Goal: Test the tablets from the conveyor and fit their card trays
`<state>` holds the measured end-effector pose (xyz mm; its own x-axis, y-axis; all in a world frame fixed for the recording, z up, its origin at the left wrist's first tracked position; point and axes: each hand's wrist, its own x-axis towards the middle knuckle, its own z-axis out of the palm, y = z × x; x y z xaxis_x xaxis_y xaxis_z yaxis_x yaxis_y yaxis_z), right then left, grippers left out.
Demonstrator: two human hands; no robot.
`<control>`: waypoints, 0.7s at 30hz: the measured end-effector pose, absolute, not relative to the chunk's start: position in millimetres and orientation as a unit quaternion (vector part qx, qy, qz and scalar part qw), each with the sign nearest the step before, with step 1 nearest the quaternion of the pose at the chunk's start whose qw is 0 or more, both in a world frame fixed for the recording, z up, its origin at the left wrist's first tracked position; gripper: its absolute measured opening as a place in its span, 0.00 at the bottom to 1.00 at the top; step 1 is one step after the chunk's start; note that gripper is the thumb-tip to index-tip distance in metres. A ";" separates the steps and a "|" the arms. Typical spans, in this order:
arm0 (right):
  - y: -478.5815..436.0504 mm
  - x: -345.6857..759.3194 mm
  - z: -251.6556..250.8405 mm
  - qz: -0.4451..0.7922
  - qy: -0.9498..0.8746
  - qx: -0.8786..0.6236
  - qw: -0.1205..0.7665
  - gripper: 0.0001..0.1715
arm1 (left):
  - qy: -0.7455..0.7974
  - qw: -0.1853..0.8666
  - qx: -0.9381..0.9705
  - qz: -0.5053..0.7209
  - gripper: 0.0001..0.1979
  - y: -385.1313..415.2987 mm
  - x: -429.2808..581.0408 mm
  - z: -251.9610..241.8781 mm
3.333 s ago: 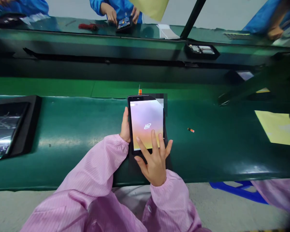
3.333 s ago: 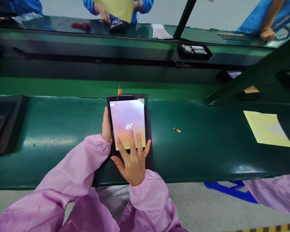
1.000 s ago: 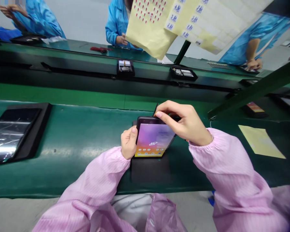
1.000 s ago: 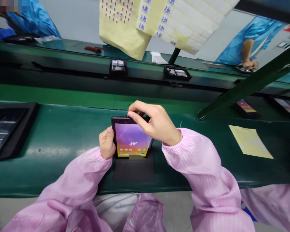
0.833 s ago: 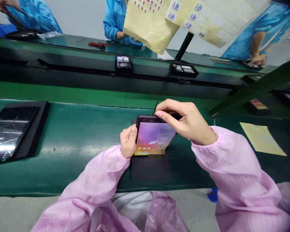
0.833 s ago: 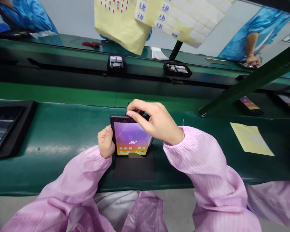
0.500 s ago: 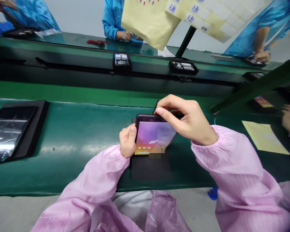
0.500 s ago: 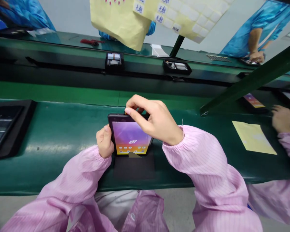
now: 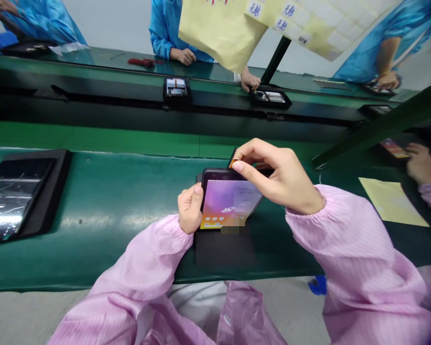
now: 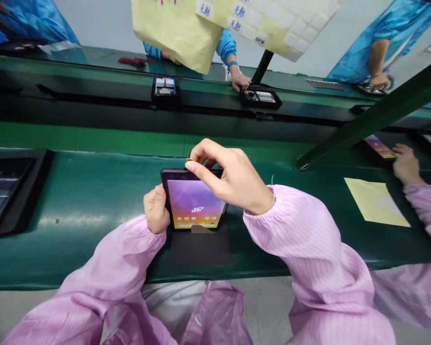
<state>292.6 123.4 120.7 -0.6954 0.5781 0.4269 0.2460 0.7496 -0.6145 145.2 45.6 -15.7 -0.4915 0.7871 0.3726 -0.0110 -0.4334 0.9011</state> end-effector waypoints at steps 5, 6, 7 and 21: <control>123.7 291.8 118.9 0.259 -0.882 -0.229 0.320 0.06 | 0.454 0.278 0.413 0.738 0.25 46.8 144.9 -20.6; 123.5 290.6 118.1 0.258 -0.882 -0.229 0.322 0.06 | 0.457 0.280 0.405 0.741 0.24 47.4 144.6 -21.8; 123.5 288.8 117.7 0.259 -0.880 -0.228 0.326 0.06 | 0.458 0.283 0.394 0.745 0.23 48.1 144.5 -22.7; 130.0 387.6 59.9 0.336 -0.612 -0.462 0.547 0.14 | 0.585 0.519 0.148 0.606 0.32 39.5 162.0 -18.1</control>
<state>387.6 130.0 59.9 0.0257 0.9328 0.3595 0.1974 0.3479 -0.9165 162.0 39.5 -18.1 -0.4181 0.8016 -0.4273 -0.4561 0.2215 0.8619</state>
